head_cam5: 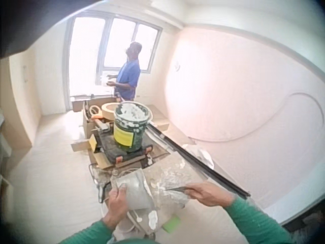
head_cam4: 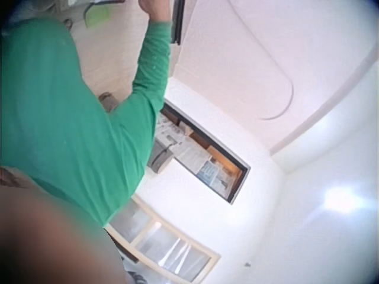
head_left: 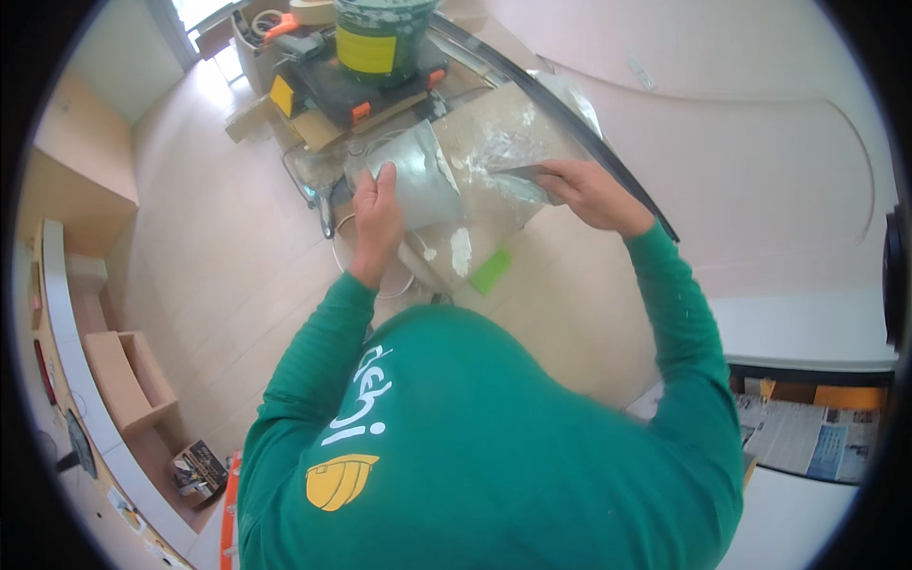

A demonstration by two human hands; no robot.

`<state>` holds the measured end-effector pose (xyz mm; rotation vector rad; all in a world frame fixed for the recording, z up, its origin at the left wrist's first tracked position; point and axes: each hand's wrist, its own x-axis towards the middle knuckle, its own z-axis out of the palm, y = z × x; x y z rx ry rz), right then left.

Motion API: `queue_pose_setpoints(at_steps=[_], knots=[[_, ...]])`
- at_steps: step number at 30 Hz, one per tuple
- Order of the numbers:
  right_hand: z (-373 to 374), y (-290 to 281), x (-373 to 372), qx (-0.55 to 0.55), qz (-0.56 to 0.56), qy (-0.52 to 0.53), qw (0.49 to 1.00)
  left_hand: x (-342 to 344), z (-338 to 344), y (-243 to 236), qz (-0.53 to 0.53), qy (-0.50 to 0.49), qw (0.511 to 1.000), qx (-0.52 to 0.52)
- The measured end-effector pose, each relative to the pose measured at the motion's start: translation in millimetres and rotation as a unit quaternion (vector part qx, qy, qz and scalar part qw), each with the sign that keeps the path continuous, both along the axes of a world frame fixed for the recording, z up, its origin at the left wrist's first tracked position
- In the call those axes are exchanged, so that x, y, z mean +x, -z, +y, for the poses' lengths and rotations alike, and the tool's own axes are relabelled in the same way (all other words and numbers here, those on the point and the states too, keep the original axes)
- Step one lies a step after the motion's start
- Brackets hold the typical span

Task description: The person scoops white joint compound from a bucket onto a hawk using a putty knife, then spreads and smooths it on the hawk. They walk to a sink to rinse the putty knife, return to the work area, and apply the compound to a wooden cabinet edge, smoothing it with the putty knife.

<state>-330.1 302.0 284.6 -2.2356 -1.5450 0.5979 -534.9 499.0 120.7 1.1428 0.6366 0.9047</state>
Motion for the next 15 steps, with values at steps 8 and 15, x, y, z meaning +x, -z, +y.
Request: queue_pose_setpoints(at_steps=[8, 15], knots=[[8.0, 28.5, -62.2, 0.422, 0.068, -0.089, 0.900, 13.2, -30.7, -61.7, -0.135, 0.191, 0.872, -0.429], [12.6, 38.6, -45.6, 0.322, -0.057, -0.162, 0.931, 1.4, -34.8, -91.4, -0.178, 0.160, 0.885, -0.400]])
